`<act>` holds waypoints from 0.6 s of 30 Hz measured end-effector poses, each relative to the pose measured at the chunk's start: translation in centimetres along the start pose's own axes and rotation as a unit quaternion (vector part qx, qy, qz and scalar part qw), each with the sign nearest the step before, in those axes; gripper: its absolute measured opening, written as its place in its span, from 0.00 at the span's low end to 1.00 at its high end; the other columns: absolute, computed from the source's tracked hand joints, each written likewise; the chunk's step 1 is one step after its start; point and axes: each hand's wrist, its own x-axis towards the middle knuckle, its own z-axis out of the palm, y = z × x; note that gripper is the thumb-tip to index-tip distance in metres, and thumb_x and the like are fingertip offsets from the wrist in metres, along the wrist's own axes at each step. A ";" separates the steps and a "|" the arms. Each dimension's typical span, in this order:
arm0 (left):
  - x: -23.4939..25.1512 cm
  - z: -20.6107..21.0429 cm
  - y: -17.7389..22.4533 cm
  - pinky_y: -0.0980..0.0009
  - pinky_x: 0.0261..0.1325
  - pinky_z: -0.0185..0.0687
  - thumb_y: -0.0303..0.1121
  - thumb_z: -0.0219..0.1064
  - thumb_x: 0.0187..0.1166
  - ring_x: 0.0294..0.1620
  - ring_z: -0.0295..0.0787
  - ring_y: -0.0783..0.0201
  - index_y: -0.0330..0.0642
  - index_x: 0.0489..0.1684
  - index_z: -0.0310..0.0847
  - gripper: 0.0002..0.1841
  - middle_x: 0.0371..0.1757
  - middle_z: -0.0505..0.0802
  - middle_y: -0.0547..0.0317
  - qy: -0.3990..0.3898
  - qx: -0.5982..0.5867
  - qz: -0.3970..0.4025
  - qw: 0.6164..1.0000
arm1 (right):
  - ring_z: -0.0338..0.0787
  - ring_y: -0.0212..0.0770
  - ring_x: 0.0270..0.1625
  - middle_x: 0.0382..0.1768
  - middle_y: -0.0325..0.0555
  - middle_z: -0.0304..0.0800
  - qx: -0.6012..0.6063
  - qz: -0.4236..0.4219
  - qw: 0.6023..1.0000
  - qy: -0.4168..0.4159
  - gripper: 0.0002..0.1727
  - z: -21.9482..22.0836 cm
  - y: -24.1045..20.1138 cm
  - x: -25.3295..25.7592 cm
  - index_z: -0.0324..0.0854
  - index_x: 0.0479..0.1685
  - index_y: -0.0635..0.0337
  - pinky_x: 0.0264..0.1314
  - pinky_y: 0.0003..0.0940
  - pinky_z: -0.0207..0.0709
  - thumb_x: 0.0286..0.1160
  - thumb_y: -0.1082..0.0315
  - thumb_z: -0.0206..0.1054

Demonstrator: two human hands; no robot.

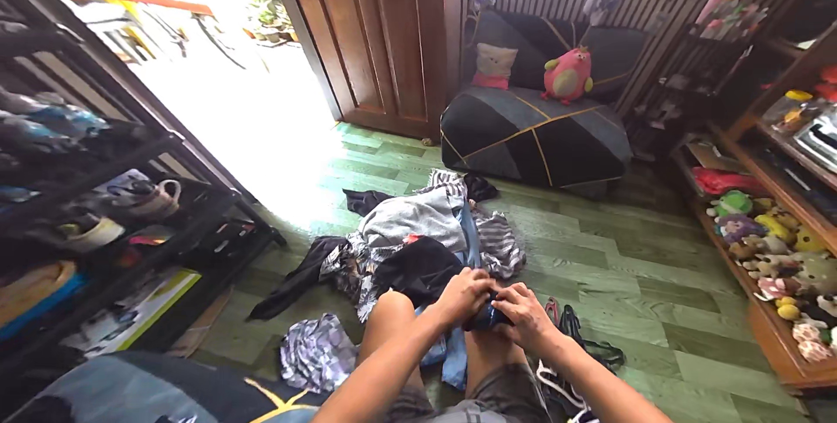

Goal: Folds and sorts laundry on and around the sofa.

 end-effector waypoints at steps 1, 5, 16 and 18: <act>0.5 -0.3 -0.2 0.41 0.67 0.78 0.37 0.67 0.81 0.68 0.84 0.41 0.47 0.61 0.91 0.15 0.64 0.91 0.45 -0.005 0.009 0.036 0.999 | 0.82 0.58 0.72 0.64 0.52 0.89 0.012 0.009 1.000 -0.010 0.18 -0.2 0.1 0.2 0.93 0.52 0.56 0.72 0.57 0.76 0.63 0.59 0.80; 1.2 -0.9 0.2 0.41 0.58 0.80 0.36 0.71 0.77 0.59 0.88 0.41 0.41 0.45 0.93 0.10 0.48 0.94 0.46 0.022 0.066 0.115 0.991 | 0.76 0.57 0.78 0.71 0.53 0.84 0.027 0.003 1.000 -0.003 0.18 -0.2 0.8 0.8 0.94 0.45 0.55 0.80 0.53 0.71 0.58 0.56 0.83; -1.1 0.2 0.5 0.61 0.52 0.78 0.28 0.68 0.73 0.54 0.88 0.65 0.58 0.35 0.92 0.09 0.50 0.95 0.72 0.243 0.303 0.293 0.874 | 0.82 0.57 0.69 0.63 0.51 0.88 -0.017 -0.004 0.998 0.058 0.18 1.2 0.6 -0.1 0.96 0.44 0.51 0.72 0.54 0.75 0.56 0.53 0.83; -0.8 0.2 0.5 0.62 0.50 0.80 0.27 0.67 0.74 0.54 0.89 0.65 0.57 0.36 0.91 0.09 0.48 0.96 0.71 0.229 0.284 0.283 0.887 | 0.83 0.55 0.68 0.61 0.49 0.89 -0.007 -0.021 0.998 0.060 0.19 1.3 1.0 0.1 0.95 0.45 0.51 0.71 0.53 0.76 0.55 0.53 0.84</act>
